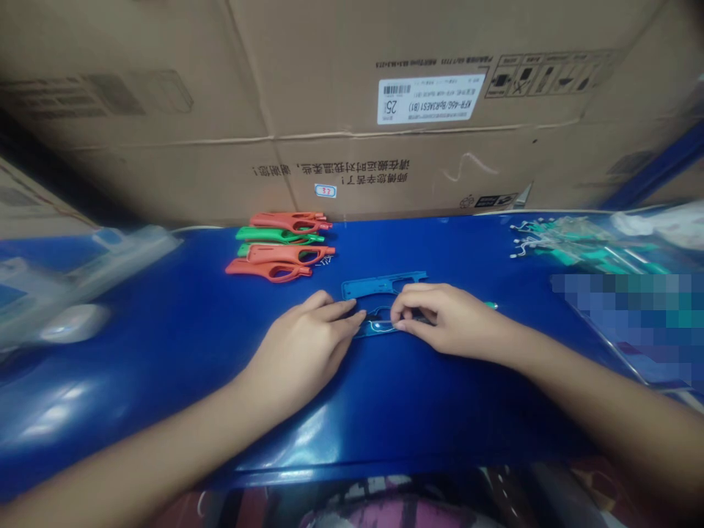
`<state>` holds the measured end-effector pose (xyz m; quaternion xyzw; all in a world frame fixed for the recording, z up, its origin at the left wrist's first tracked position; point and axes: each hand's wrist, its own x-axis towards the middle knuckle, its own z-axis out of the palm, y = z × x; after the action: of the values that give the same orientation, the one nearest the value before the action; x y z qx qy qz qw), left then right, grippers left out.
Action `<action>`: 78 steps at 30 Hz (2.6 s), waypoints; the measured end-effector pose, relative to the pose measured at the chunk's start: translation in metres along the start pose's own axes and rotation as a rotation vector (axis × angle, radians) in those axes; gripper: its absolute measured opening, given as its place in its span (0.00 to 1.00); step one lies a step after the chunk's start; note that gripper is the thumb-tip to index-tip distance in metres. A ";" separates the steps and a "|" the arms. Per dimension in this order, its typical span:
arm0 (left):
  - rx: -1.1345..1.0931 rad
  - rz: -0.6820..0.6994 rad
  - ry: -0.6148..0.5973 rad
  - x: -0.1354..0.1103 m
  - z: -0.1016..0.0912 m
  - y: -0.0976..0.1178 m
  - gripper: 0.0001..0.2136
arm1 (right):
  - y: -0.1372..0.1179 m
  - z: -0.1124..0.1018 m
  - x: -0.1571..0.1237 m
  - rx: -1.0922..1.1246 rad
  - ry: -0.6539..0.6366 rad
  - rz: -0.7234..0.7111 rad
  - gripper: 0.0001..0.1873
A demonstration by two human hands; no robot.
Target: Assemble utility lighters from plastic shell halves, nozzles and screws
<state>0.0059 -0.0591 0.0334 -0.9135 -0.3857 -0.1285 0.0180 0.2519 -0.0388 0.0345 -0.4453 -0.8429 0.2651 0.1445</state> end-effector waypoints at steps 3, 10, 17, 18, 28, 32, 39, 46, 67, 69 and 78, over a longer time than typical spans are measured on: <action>-0.080 -0.018 -0.028 0.000 0.000 0.000 0.14 | 0.000 0.000 0.000 -0.001 -0.004 -0.001 0.06; -0.309 -0.058 0.005 0.003 0.006 -0.002 0.13 | 0.000 -0.001 -0.001 -0.005 -0.004 -0.010 0.06; -0.338 -0.059 0.006 0.005 0.009 -0.003 0.12 | 0.000 0.000 -0.001 -0.010 -0.001 -0.008 0.05; -0.294 -0.058 -0.006 0.004 0.007 -0.002 0.13 | 0.001 0.000 -0.001 -0.009 0.000 -0.012 0.06; 0.039 -0.020 -0.163 -0.014 0.001 0.008 0.22 | 0.001 0.000 -0.001 -0.014 0.020 -0.027 0.05; -0.027 -0.012 -0.192 -0.008 -0.001 0.004 0.20 | -0.002 -0.001 -0.001 -0.019 0.041 -0.001 0.05; -0.138 -0.028 -0.152 -0.004 -0.004 -0.002 0.18 | -0.003 -0.004 -0.001 -0.008 0.039 -0.026 0.06; 0.135 0.017 -0.164 -0.005 -0.006 0.005 0.16 | 0.000 -0.004 -0.001 -0.014 0.035 -0.064 0.05; -0.190 0.017 -0.170 -0.004 -0.002 0.006 0.17 | -0.001 0.014 -0.002 -0.237 0.122 -0.112 0.09; -0.226 0.026 -0.151 -0.004 0.000 0.003 0.17 | -0.001 0.016 -0.002 -0.207 0.141 -0.117 0.08; -0.284 -0.019 -0.181 -0.001 -0.003 0.004 0.14 | 0.001 0.017 0.000 -0.084 0.172 -0.118 0.07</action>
<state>0.0074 -0.0628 0.0361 -0.9109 -0.3725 -0.0990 -0.1473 0.2443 -0.0437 0.0201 -0.4217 -0.8625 0.1812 0.2129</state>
